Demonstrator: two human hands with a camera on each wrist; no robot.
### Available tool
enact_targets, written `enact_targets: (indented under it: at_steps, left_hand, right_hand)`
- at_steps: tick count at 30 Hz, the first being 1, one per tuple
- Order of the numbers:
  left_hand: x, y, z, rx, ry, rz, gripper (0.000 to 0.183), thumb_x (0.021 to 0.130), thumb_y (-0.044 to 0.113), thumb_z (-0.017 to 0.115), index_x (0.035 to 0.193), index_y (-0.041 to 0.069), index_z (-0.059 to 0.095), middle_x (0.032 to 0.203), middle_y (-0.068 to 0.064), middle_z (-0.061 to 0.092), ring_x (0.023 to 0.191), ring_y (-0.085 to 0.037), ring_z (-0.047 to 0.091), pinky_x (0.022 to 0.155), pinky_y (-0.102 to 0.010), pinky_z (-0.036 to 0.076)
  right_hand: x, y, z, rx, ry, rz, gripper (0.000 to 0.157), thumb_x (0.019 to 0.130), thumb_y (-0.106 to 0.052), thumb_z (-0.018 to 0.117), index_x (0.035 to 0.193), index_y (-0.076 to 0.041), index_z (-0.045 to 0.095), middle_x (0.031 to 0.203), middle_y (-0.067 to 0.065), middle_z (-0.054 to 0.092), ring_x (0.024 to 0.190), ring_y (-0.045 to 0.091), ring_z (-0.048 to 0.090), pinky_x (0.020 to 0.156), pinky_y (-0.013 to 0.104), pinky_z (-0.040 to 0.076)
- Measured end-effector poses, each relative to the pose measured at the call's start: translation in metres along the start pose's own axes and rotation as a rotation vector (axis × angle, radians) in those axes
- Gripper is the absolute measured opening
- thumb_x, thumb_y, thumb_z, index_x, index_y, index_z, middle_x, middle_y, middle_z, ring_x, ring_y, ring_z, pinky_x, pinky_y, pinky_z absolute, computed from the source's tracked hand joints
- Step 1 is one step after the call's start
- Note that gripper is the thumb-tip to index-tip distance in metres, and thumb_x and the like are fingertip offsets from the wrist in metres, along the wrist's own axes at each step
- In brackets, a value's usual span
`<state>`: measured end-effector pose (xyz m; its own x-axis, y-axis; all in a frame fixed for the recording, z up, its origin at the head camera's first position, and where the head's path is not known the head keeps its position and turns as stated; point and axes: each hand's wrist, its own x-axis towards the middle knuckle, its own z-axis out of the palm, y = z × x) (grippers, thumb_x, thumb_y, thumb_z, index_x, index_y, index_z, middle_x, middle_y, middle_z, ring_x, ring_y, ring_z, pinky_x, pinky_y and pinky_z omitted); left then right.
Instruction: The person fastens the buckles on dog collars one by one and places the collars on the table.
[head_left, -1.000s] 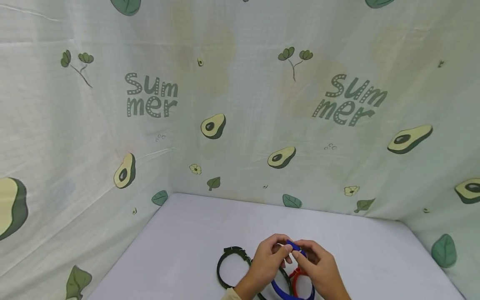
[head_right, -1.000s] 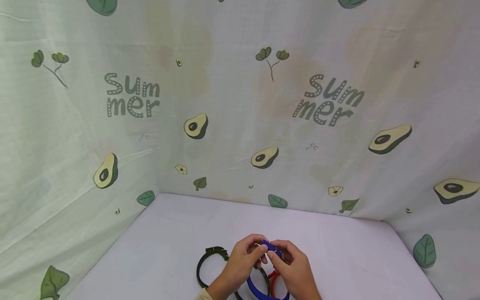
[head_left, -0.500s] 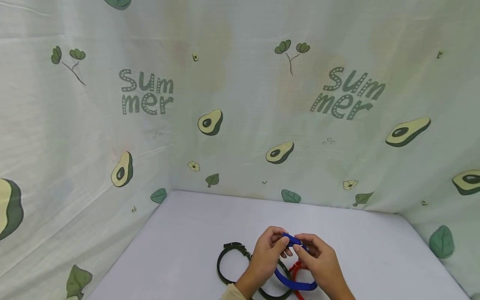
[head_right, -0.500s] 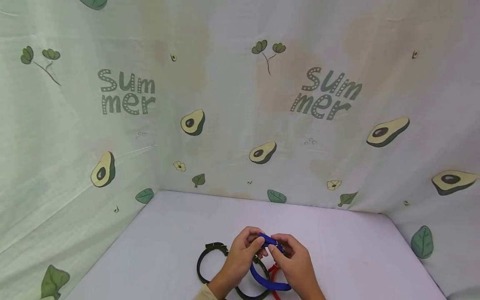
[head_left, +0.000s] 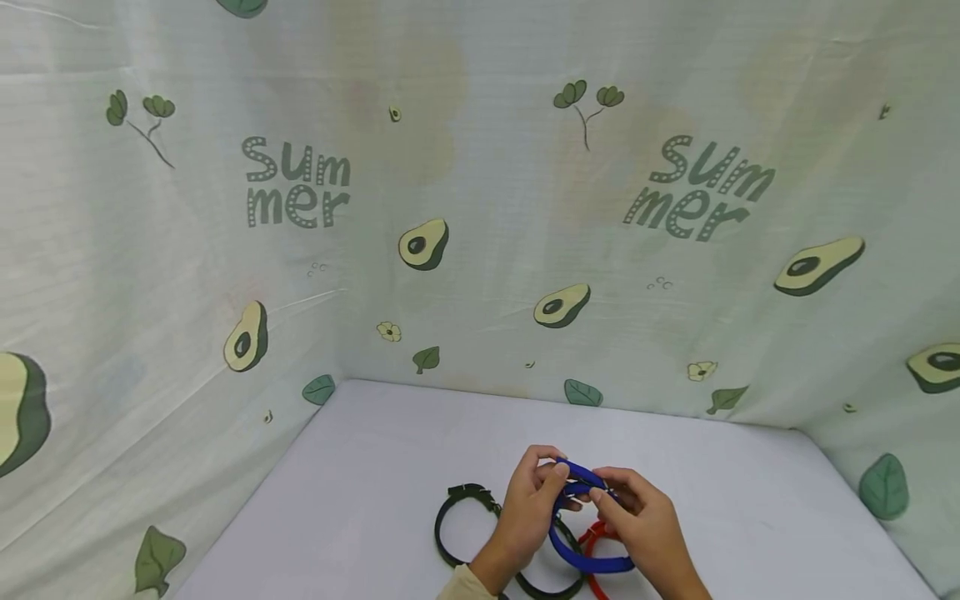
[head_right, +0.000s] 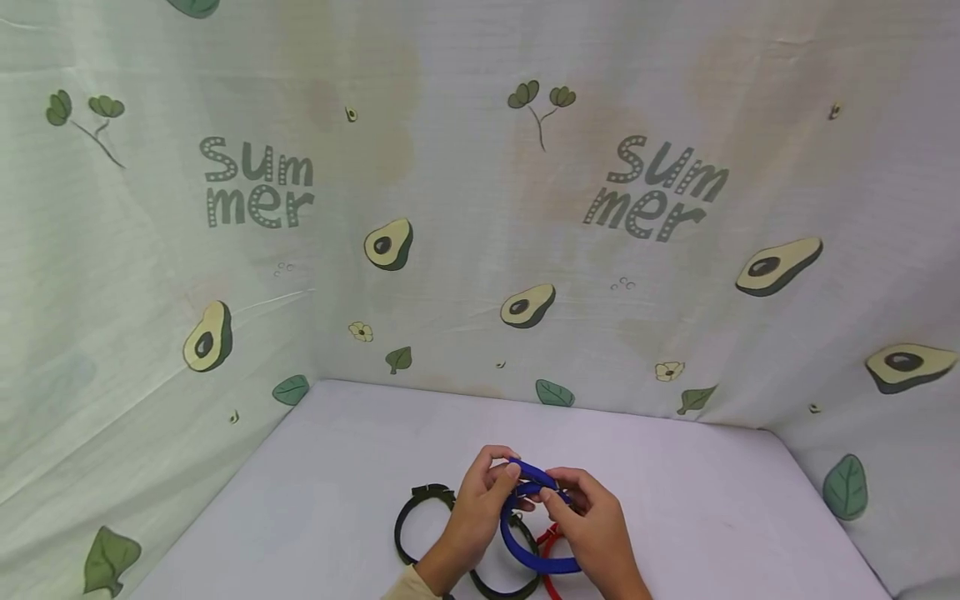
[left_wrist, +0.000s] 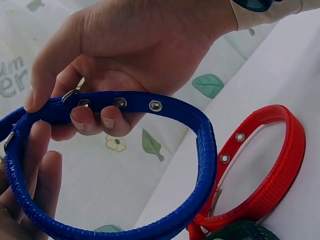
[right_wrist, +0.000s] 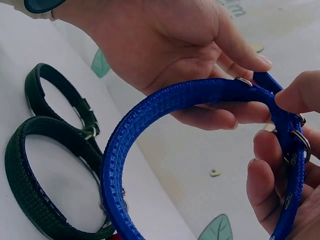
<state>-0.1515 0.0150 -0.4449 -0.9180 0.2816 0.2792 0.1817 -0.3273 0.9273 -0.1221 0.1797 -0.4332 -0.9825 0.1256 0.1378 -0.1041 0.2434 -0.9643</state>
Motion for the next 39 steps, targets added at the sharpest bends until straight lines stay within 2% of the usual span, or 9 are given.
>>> enact_targets:
  at_steps: [6, 9, 14, 20, 26, 29, 33, 39]
  left_hand:
    - [-0.0002, 0.0018, 0.001, 0.003, 0.012, 0.001, 0.025, 0.107, 0.021, 0.05, 0.123, 0.003, 0.046, 0.105, -0.014, 0.071, 0.092, -0.04, 0.07, 0.076, -0.034, 0.059]
    - [-0.0003, 0.0017, 0.0012, 0.002, 0.02, 0.005, 0.025, 0.107, 0.022, 0.05, 0.123, 0.003, 0.046, 0.106, -0.018, 0.069, 0.092, -0.042, 0.07, 0.076, -0.035, 0.059]
    - [-0.0004, 0.0003, 0.0016, -0.004, 0.028, 0.01, 0.026, 0.107, 0.024, 0.05, 0.124, 0.005, 0.046, 0.108, -0.026, 0.065, 0.088, -0.032, 0.071, 0.074, -0.036, 0.059]
    - [-0.0005, 0.0001, 0.0021, -0.016, 0.039, -0.008, 0.031, 0.107, 0.025, 0.05, 0.126, 0.002, 0.045, 0.108, -0.014, 0.069, 0.088, -0.028, 0.071, 0.073, -0.037, 0.059]
    - [-0.0008, -0.0013, 0.0023, -0.021, 0.06, -0.054, 0.03, 0.105, 0.023, 0.055, 0.127, 0.004, 0.047, 0.109, -0.012, 0.07, 0.088, -0.025, 0.071, 0.073, -0.035, 0.059]
    - [-0.0005, -0.0025, 0.0027, 0.002, 0.027, -0.068, 0.03, 0.101, 0.016, 0.062, 0.125, 0.003, 0.05, 0.112, -0.012, 0.069, 0.091, -0.024, 0.071, 0.076, -0.033, 0.059]
    - [-0.0018, -0.0041, 0.0046, 0.062, -0.026, -0.087, 0.026, 0.096, 0.013, 0.068, 0.118, 0.002, 0.061, 0.105, -0.011, 0.07, 0.087, -0.021, 0.071, 0.077, -0.03, 0.058]
    - [-0.0049, -0.0067, 0.0066, 0.131, -0.03, -0.097, 0.021, 0.097, 0.017, 0.069, 0.115, 0.008, 0.07, 0.095, -0.008, 0.071, 0.076, -0.014, 0.07, 0.071, -0.029, 0.059]
  right_hand:
    - [0.0004, 0.0017, -0.0014, 0.023, 0.009, 0.007, 0.028, 0.091, -0.019, 0.075, 0.113, -0.004, 0.067, 0.085, 0.013, 0.066, 0.07, 0.023, 0.062, 0.06, 0.032, 0.056]
    - [0.0011, 0.0028, -0.0016, 0.032, 0.008, 0.014, 0.027, 0.091, -0.018, 0.075, 0.112, -0.003, 0.067, 0.081, 0.014, 0.064, 0.069, 0.026, 0.062, 0.058, 0.033, 0.055]
    - [0.0015, 0.0035, -0.0021, 0.021, 0.01, 0.019, 0.024, 0.092, -0.015, 0.074, 0.111, -0.003, 0.068, 0.082, 0.013, 0.065, 0.07, 0.024, 0.062, 0.06, 0.032, 0.055]
    - [0.0032, 0.0044, -0.0037, -0.002, 0.008, 0.025, 0.02, 0.093, -0.012, 0.071, 0.11, -0.002, 0.068, 0.084, 0.009, 0.068, 0.069, 0.021, 0.06, 0.057, 0.032, 0.054]
    - [0.0023, 0.0062, -0.0024, 0.018, 0.001, 0.046, 0.02, 0.094, -0.012, 0.069, 0.111, -0.002, 0.067, 0.083, 0.013, 0.064, 0.066, 0.022, 0.057, 0.055, 0.032, 0.051]
    - [0.002, 0.0059, -0.0018, 0.054, 0.026, 0.042, 0.021, 0.095, -0.012, 0.068, 0.113, -0.001, 0.067, 0.085, 0.012, 0.064, 0.068, 0.022, 0.058, 0.056, 0.031, 0.051]
    - [0.0029, 0.0045, -0.0036, 0.129, 0.043, 0.051, 0.024, 0.098, -0.01, 0.064, 0.118, 0.002, 0.062, 0.091, 0.016, 0.062, 0.072, 0.025, 0.061, 0.059, 0.032, 0.054]
    - [0.002, 0.0045, -0.0042, 0.186, 0.033, 0.065, 0.024, 0.101, -0.013, 0.062, 0.121, 0.0, 0.06, 0.098, 0.021, 0.063, 0.074, 0.028, 0.063, 0.061, 0.034, 0.057]
